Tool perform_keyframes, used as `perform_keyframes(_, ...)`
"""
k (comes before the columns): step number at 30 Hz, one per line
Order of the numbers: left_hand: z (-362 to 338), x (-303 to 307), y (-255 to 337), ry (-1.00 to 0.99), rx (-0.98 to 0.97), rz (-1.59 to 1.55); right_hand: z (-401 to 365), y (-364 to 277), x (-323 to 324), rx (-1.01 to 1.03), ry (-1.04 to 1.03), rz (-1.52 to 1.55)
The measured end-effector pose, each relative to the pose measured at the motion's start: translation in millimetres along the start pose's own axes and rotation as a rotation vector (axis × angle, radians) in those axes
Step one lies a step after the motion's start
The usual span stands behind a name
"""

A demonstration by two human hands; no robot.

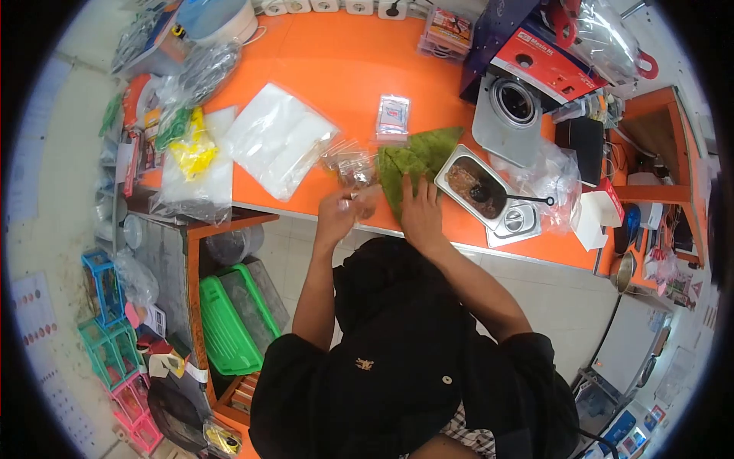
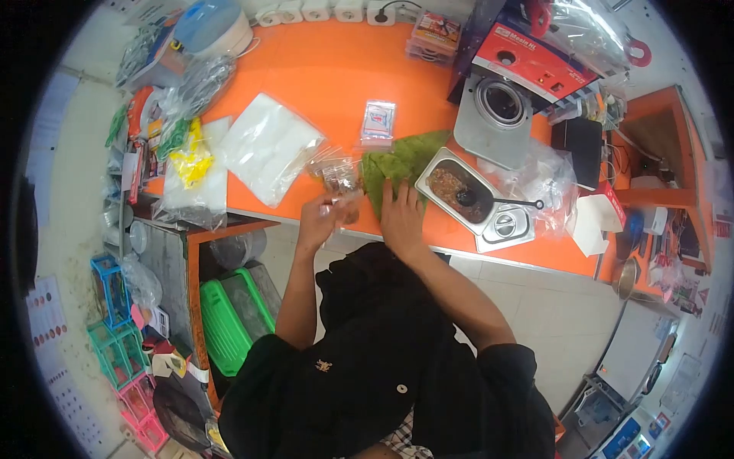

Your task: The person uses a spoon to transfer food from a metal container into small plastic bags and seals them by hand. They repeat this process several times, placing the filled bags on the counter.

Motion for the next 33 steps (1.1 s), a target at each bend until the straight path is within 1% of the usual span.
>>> perform_keyframes(1,4,0,-10,0.005,-0.011,0.002,6,4,-17,0.022,-0.028,-0.047)
perform_keyframes(2,10,9,-8,0.18,-0.173,0.043,10,11,-33,0.024,-0.01,-0.051)
perform_keyframes(3,9,19,-1,0.354,-0.331,0.083,13,14,-46,0.098,0.058,-0.039)
perform_keyframes(4,5,21,14,0.351,-0.334,0.086,12,13,-45,0.165,0.115,-0.022)
perform_keyframes(6,-7,11,-3,0.209,0.163,-0.827,15,20,-48,0.185,0.075,-0.01)
perform_keyframes(7,-9,9,-8,0.201,0.164,-0.817,19,21,-48,0.214,0.044,-0.002)
perform_keyframes(8,-7,-6,-10,-0.001,0.138,-1.085,20,22,-47,0.203,0.048,0.005)
perform_keyframes(9,-10,-18,3,-0.212,0.114,-1.347,19,21,-48,0.217,0.072,0.01)
perform_keyframes(10,-13,-22,5,-0.219,0.122,-1.339,16,21,-48,0.231,0.093,0.013)
perform_keyframes(11,-18,-35,9,-0.308,0.185,-1.422,11,23,-49,0.22,0.095,0.017)
perform_keyframes(12,-22,-47,17,-0.4,0.249,-1.503,7,23,-44,0.231,0.069,0.101)
perform_keyframes(13,-23,-54,14,-0.407,0.295,-1.478,5,21,-39,0.242,0.049,0.185)
perform_keyframes(14,-24,-54,18,-0.419,0.294,-1.469,-1,20,-31,0.233,0.06,0.184)
perform_keyframes(16,-37,-62,28,-0.485,0.408,-1.235,-12,22,8,-0.036,-0.097,0.601)
perform_keyframes(17,-39,-66,25,-0.509,0.419,-1.141,-15,26,19,-0.076,-0.048,0.882)
perform_keyframes(18,-41,-69,29,-0.503,0.417,-1.146,-16,29,28,-0.071,-0.054,0.88)
perform_keyframes(20,-50,-82,39,-0.615,0.385,-0.804,-23,23,52,0.194,-0.04,0.947)
perform_keyframes(21,-50,-90,47,-0.696,0.303,-0.754,-27,27,51,0.184,-0.076,0.997)
perform_keyframes(22,-48,-95,48,-0.689,0.303,-0.751,-28,30,59,0.189,-0.077,1.002)
perform_keyframes(24,-47,-107,60,-0.807,0.146,-0.623,-30,39,73,0.146,-0.107,1.025)
perform_keyframes(25,-46,-114,61,-0.873,0.086,-0.58,-33,45,67,0.129,-0.11,1.018)
perform_keyframes(26,-47,-120,61,-0.871,0.088,-0.578,-35,46,68,0.13,-0.111,1.021)
perform_keyframes(28,-50,-132,73,-0.865,0.127,-0.705,-35,55,71,-0.022,-0.154,1.035)
perform_keyframes(29,-51,-136,79,-0.87,0.146,-0.743,-36,56,69,-0.026,-0.149,1.033)
perform_keyframes(30,-51,-136,85,-0.878,0.147,-0.741,-38,59,67,-0.037,-0.106,1.047)
perform_keyframes(32,-48,-139,88,-0.828,0.216,-0.706,-40,64,65,-0.063,-0.052,1.054)
perform_keyframes(33,-48,-143,87,-0.852,0.219,-0.705,-41,67,70,-0.092,0.027,1.075)
Point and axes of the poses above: each hand's wrist, its own z-axis towards the middle knuckle, its own x-axis out of the back of the hand, y = z × x, the point moved 7 cm from there along z, towards the middle knuckle, and after that the axes turned 1 degree about -z, right-handed, at the moved point
